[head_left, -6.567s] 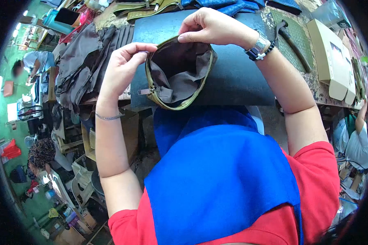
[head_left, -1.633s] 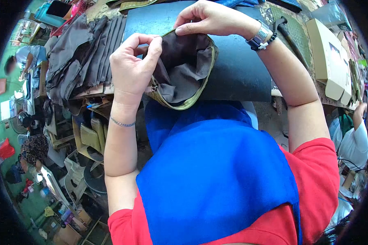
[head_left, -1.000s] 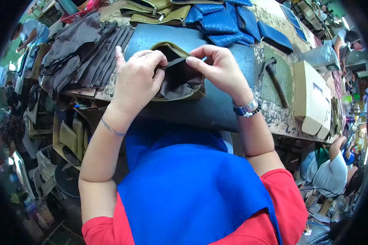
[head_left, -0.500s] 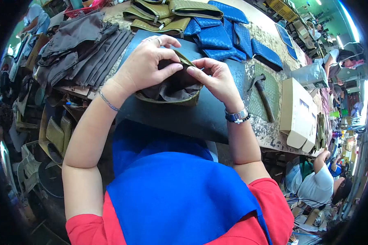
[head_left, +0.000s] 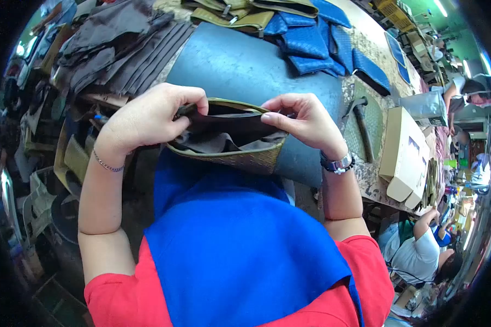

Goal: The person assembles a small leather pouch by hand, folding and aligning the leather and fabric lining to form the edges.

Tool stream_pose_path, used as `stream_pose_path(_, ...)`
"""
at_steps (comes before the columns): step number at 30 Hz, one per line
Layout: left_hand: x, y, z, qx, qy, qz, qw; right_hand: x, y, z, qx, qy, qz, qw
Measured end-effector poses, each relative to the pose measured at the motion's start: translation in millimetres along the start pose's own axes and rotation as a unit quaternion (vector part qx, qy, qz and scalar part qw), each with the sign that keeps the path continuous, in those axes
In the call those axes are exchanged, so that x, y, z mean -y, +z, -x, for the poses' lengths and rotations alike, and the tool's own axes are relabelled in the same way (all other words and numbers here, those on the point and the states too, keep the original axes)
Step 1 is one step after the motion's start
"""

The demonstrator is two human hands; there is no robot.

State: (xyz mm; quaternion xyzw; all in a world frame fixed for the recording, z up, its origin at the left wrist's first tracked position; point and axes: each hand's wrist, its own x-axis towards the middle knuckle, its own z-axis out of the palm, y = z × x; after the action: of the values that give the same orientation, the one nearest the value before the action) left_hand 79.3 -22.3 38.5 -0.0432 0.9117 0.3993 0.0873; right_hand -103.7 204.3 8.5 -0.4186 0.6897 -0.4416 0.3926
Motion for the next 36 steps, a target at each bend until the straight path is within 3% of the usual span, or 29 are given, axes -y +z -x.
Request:
stream_pose_path(1, 8.3, 6.0, 6.8, -0.001, 0.027, 0.016, 1.000, -3.1, 2.6, 1.2, 0.002, -0.002, -0.011, 1.000)
stream_pose_path(2, 17.6, 14.8, 10.5, -0.048, 0.129, 0.051, 0.989, -9.2, 5.0, 2.1, 0.003, -0.005, -0.021, 1.000)
stream_pose_path(6, 25.7, 29.4, 8.9, -0.042, 0.025, 0.295, 0.954, -15.8, 12.7, 6.6, -0.025, -0.010, -0.013, 1.000)
stream_pose_path(11, 28.2, 29.0, -7.0, -0.073, -0.026, 0.309, 0.948, -8.8, 13.6, 8.8, -0.053, -0.015, 0.035, 0.998)
stream_pose_path(16, 16.1, 20.2, -9.0, -0.095, 0.023, 0.137, 0.986, 1.5, 10.1, 7.3, -0.038, -0.045, 0.053, 0.997)
stream_pose_path(20, 22.0, 26.8, -14.7, -0.132, 0.022, 0.147, 0.980, 2.4, -0.5, -1.1, -0.014, -0.110, 0.148, 0.983)
stream_pose_path(22, 14.1, 33.4, -13.4, -0.161, 0.036, 0.121, 0.979, 1.4, -1.9, -2.7, -0.007, -0.107, 0.131, 0.986)
stream_pose_path(25, 8.5, 33.6, -11.0, -0.138, -0.028, 0.185, 0.973, -1.3, -3.1, -4.3, 0.020, -0.073, 0.073, 0.994)
stream_pose_path(28, 26.6, 42.0, -17.3, -0.100, 0.001, 0.217, 0.971, -0.9, -3.2, -5.2, 0.051, -0.044, 0.023, 0.997)
stream_pose_path(31, 18.2, 35.1, -15.7, -0.067, -0.044, 0.261, 0.962, -2.9, -4.4, -6.4, 0.060, -0.043, 0.012, 0.997)
stream_pose_path(36, 11.1, 37.5, -17.6, -0.108, 0.037, 0.248, 0.962, 0.4, -14.0, -6.3, 0.048, -0.074, 0.024, 0.996)
